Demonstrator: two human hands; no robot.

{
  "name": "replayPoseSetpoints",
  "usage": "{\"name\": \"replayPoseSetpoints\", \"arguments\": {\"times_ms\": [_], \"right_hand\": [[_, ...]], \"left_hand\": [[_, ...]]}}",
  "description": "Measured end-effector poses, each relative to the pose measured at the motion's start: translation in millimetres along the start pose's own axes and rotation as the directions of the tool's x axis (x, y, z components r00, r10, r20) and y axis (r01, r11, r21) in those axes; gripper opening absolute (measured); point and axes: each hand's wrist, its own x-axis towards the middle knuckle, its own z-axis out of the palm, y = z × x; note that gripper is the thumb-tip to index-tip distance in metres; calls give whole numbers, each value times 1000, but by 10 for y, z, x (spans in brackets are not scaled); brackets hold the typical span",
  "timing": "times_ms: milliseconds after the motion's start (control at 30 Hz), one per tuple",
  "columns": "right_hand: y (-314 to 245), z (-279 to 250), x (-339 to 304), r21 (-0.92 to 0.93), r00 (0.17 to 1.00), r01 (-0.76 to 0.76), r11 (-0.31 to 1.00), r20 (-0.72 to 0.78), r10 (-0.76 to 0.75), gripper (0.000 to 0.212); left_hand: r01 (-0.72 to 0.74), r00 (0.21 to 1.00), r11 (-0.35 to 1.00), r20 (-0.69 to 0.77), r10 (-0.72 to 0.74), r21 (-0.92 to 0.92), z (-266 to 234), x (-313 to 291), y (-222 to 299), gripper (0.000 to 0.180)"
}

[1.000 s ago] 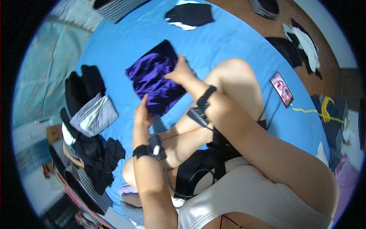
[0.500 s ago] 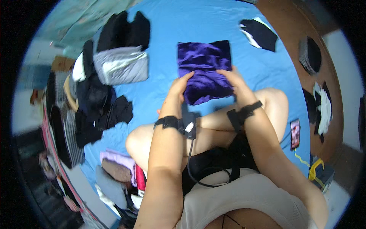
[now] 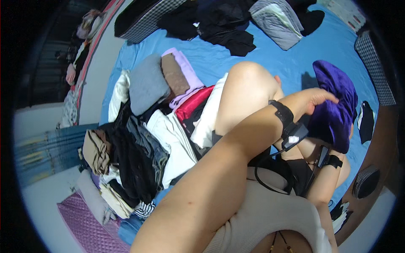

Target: The recorder is sitting on a bed and folding various items of clothing from a pile.

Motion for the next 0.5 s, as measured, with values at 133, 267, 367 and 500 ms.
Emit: {"name": "replayPoseSetpoints", "arguments": {"times_ms": [133,267,367,500], "right_hand": [[-15,147,-79,358,977,-209,910,110,181,32],[-246,283,-173,612,931,-364,702,263,254,33],[-375,515,-189,692,888,-457,559,389,244,34],[-478,825,-110,465,754,-516,719,645,123,46]], "left_hand": [[-192,951,981,-245,191,19,113,-270,-76,18],[-421,896,907,-146,419,20,489,-736,154,15],[-470,881,875,8,472,113,496,-1310,438,18],[-501,788,799,-207,580,333,376,-2418,822,17]]}}
